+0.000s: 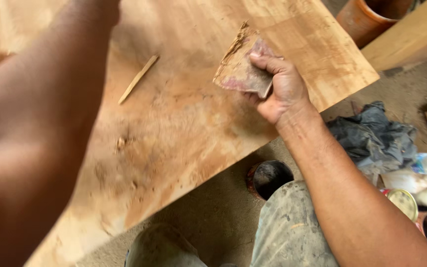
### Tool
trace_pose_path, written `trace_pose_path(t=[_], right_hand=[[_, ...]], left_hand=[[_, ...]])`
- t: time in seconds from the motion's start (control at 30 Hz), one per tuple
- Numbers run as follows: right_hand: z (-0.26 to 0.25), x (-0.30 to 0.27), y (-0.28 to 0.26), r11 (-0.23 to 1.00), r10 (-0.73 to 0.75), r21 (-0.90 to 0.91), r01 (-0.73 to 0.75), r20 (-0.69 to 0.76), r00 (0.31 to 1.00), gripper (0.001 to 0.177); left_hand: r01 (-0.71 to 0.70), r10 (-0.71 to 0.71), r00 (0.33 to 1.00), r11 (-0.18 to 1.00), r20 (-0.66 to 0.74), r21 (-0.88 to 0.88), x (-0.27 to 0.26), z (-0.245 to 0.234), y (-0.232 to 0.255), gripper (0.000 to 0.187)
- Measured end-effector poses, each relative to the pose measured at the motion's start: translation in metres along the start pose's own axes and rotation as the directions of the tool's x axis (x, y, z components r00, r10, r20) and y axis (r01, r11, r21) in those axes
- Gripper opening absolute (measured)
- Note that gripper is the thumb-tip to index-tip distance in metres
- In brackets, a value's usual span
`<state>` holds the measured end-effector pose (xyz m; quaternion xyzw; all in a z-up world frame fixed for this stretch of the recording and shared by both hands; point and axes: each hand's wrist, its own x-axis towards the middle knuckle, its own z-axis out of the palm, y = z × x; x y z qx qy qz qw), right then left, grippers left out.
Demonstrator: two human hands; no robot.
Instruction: The person applies a brown paste from a can onto a large wooden plank using a small wooden stick and a piece of sandpaper. They spread the filler into cracks and along the edges of the plank, then smooth the surface with the sandpaper.
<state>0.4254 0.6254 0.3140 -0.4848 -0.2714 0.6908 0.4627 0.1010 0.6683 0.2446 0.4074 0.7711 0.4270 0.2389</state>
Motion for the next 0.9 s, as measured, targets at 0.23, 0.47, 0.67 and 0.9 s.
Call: trace_pose_path(t=[0.23, 0.47, 0.67, 0.9], right_hand=[[0.022, 0.004, -0.049, 0.996, 0.075, 0.053, -0.074, -0.017, 0.997, 0.037], [0.079, 0.054, -0.135, 0.982, 0.116, -0.145, -0.125, -0.066, 0.991, 0.045], [0.098, 0.169, -0.139, 0.988, 0.072, -0.148, -0.046, 0.175, 0.982, 0.050], [0.146, 0.302, -0.143, 0.966, 0.224, -0.191, -0.173, 0.289, 0.931, 0.052]], left_hand=[[0.127, -0.131, 0.990, 0.989, 0.054, 0.070, 0.099, 0.055, 0.033, 0.057], [0.140, -0.146, 0.989, 0.984, 0.040, 0.111, 0.172, 0.080, 0.107, 0.059], [0.270, -0.261, 0.963, 0.916, -0.068, 0.296, 0.194, 0.091, 0.067, 0.061], [0.481, -0.421, 0.877, 0.757, -0.231, 0.442, 0.266, 0.079, 0.031, 0.063]])
